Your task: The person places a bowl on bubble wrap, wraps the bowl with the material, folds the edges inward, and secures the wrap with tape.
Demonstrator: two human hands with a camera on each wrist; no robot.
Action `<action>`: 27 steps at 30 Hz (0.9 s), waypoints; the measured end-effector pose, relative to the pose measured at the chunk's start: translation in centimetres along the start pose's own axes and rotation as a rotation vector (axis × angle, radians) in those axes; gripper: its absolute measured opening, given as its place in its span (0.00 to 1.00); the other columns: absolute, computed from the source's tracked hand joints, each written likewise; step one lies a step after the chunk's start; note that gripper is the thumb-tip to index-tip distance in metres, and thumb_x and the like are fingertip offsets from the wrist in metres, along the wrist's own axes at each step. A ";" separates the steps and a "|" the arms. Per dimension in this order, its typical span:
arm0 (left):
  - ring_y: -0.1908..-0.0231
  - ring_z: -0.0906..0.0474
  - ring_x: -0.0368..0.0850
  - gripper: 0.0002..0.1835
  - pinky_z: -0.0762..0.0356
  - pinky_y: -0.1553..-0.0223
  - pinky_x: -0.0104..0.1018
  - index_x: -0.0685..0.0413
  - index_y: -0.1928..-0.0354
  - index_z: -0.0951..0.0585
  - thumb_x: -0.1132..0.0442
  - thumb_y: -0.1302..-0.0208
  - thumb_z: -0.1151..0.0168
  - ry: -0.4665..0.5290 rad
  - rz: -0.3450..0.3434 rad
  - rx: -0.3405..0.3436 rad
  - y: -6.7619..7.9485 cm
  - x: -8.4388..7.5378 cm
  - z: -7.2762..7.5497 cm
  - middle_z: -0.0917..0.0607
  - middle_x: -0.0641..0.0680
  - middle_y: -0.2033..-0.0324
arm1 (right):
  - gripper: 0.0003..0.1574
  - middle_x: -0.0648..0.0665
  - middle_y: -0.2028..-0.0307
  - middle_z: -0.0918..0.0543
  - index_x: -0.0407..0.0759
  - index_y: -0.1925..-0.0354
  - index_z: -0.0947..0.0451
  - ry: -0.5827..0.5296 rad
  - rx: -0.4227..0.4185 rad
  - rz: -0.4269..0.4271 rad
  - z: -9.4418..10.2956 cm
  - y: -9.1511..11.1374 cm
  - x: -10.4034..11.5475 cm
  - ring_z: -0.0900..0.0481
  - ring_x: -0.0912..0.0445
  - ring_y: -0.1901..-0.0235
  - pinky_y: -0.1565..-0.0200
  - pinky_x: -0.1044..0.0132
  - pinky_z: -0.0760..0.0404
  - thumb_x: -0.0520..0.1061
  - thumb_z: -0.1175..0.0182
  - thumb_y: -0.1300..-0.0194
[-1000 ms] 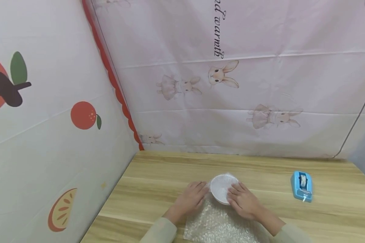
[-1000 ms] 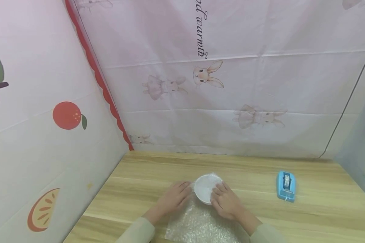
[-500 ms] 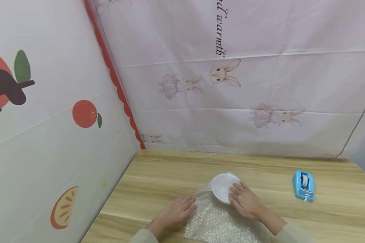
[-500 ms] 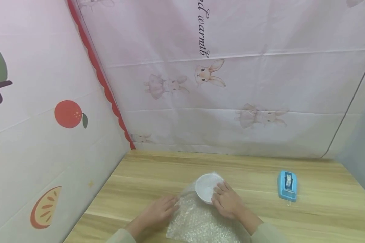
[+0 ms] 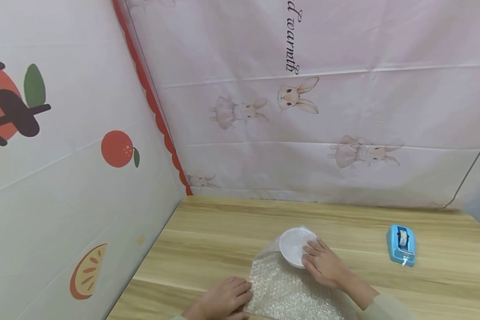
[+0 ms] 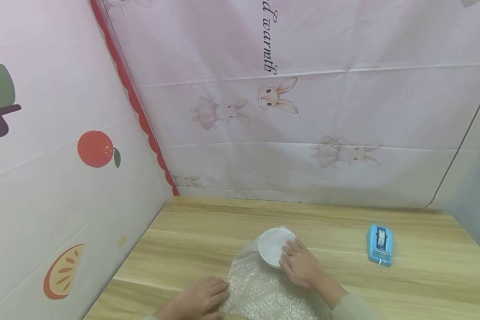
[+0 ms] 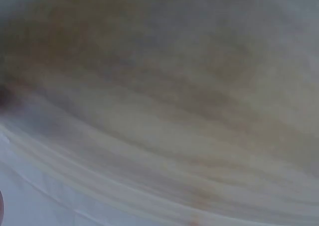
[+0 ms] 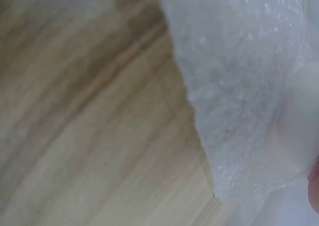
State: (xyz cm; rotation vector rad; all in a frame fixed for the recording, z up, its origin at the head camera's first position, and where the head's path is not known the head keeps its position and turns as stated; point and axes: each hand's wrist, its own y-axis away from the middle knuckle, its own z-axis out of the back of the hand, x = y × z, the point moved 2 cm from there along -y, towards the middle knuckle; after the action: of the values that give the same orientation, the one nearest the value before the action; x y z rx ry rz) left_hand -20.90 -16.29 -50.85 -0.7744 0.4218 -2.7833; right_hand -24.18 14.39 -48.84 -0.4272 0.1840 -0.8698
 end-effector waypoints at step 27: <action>0.65 0.22 0.35 0.15 0.24 0.60 0.26 0.49 0.66 0.20 0.67 0.35 0.59 -0.086 -0.055 -0.131 -0.8 -0.3 0.5 0.16 0.45 0.67 | 0.11 0.40 0.56 0.16 0.44 0.67 0.18 0.011 -0.067 0.041 -0.1 0.0 0.1 0.22 0.42 0.49 0.43 0.48 0.37 0.45 0.47 0.38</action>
State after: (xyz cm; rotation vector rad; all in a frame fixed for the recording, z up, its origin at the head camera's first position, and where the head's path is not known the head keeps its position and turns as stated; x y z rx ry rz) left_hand -20.49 -15.59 -50.36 -0.9451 0.5795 -2.7826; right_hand -24.17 14.30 -48.97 -0.4793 0.2319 -0.8279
